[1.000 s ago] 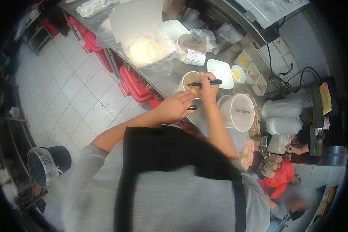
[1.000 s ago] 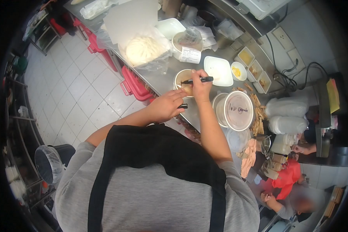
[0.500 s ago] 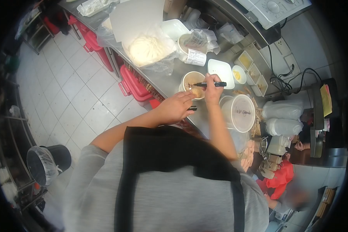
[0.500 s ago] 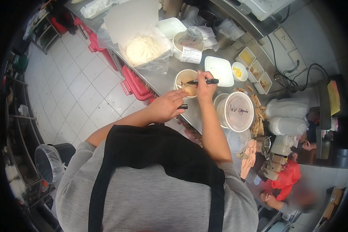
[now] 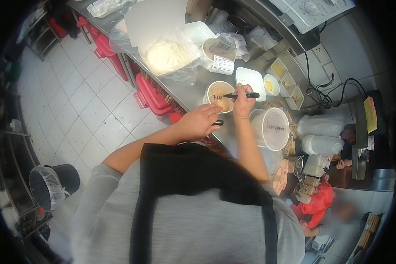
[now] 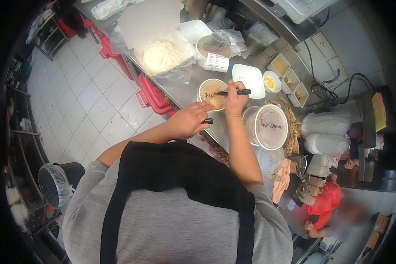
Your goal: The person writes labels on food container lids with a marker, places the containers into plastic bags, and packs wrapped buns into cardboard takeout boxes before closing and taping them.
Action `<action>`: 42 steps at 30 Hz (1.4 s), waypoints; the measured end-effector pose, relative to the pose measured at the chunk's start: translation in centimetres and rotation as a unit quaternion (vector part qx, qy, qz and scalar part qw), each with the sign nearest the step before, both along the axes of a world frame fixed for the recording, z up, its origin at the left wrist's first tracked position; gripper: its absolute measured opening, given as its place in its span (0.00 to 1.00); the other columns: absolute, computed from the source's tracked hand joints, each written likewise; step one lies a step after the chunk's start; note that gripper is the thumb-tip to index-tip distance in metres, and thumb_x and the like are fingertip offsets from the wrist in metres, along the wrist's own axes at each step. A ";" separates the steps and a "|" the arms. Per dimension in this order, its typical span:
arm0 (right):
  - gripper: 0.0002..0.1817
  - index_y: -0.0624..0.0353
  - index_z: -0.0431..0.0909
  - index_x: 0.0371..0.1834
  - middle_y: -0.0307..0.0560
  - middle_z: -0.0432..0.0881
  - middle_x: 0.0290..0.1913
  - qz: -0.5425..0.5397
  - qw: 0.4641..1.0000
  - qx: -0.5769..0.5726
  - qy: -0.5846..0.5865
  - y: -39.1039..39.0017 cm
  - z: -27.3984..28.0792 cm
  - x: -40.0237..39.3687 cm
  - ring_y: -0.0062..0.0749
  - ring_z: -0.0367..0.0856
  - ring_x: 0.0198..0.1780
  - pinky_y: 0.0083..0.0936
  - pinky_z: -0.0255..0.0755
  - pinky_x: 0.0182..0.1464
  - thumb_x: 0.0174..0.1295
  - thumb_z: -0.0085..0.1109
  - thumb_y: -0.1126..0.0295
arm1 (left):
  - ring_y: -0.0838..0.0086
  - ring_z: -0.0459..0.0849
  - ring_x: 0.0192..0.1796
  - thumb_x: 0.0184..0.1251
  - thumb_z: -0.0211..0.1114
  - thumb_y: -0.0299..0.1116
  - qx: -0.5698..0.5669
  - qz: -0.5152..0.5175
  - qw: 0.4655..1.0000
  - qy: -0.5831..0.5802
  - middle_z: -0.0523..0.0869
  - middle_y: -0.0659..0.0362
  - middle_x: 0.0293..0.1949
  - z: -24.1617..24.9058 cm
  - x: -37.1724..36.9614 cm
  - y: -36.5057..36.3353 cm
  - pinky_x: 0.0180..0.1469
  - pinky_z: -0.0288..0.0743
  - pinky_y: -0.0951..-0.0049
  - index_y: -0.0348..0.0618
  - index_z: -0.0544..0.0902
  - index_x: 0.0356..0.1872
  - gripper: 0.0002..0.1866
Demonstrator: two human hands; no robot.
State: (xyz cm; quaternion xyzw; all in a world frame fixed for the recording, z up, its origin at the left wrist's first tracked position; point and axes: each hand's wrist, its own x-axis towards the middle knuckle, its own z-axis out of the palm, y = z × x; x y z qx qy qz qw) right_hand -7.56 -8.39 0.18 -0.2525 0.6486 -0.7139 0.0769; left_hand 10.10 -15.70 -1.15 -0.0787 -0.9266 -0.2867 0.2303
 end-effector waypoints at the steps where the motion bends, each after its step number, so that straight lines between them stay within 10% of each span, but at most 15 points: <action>1: 0.14 0.57 0.68 0.17 0.37 0.70 0.14 0.006 1.000 -0.005 -0.003 0.1 0.0 0.0 0.17 0.66 0.14 0.16 0.60 0.18 0.60 0.56 0.70 | 0.52 0.65 0.65 0.62 0.59 0.39 -0.001 -0.001 1.000 0.001 0.71 0.43 0.60 0.0 0.0 0.0 0.67 0.58 0.58 0.31 0.75 0.40 0.17; 11: 0.14 0.57 0.66 0.17 0.38 0.69 0.15 -0.015 0.999 -0.031 -0.012 0.0 0.2 0.0 0.18 0.64 0.13 0.17 0.57 0.17 0.60 0.54 0.71 | 0.52 0.67 0.64 0.62 0.58 0.37 0.005 0.001 1.000 -0.005 0.71 0.43 0.60 0.2 0.0 0.0 0.66 0.59 0.59 0.31 0.75 0.42 0.17; 19: 0.11 0.57 0.65 0.20 0.41 0.68 0.19 0.106 0.962 -0.204 -0.148 3.0 6.1 4.5 0.20 0.62 0.14 0.17 0.53 0.14 0.59 0.53 0.70 | 0.50 0.74 0.47 0.65 0.55 0.35 0.200 0.038 0.979 -0.029 0.76 0.45 0.41 2.1 1.1 -0.3 0.49 0.67 0.57 0.36 0.74 0.43 0.13; 29: 0.06 0.57 0.73 0.27 0.37 0.72 0.29 0.158 0.981 -0.007 -0.114 9.0 5.9 8.2 0.16 0.70 0.31 0.14 0.65 0.31 0.55 0.61 0.74 | 0.52 0.76 0.36 0.62 0.58 0.36 0.126 -0.057 0.986 -0.094 0.78 0.49 0.33 4.7 2.4 -0.1 0.38 0.70 0.61 0.37 0.76 0.37 0.11; 42: 0.12 0.55 0.77 0.22 0.41 0.73 0.32 0.184 0.951 0.036 0.245 18.2 16.0 10.5 0.24 0.72 0.32 0.18 0.64 0.32 0.40 0.73 0.79 | 0.67 0.73 0.22 0.38 0.73 0.57 0.042 -0.253 0.952 0.168 0.74 0.63 0.21 18.4 -0.3 4.7 0.22 0.63 0.71 0.45 0.79 0.27 0.26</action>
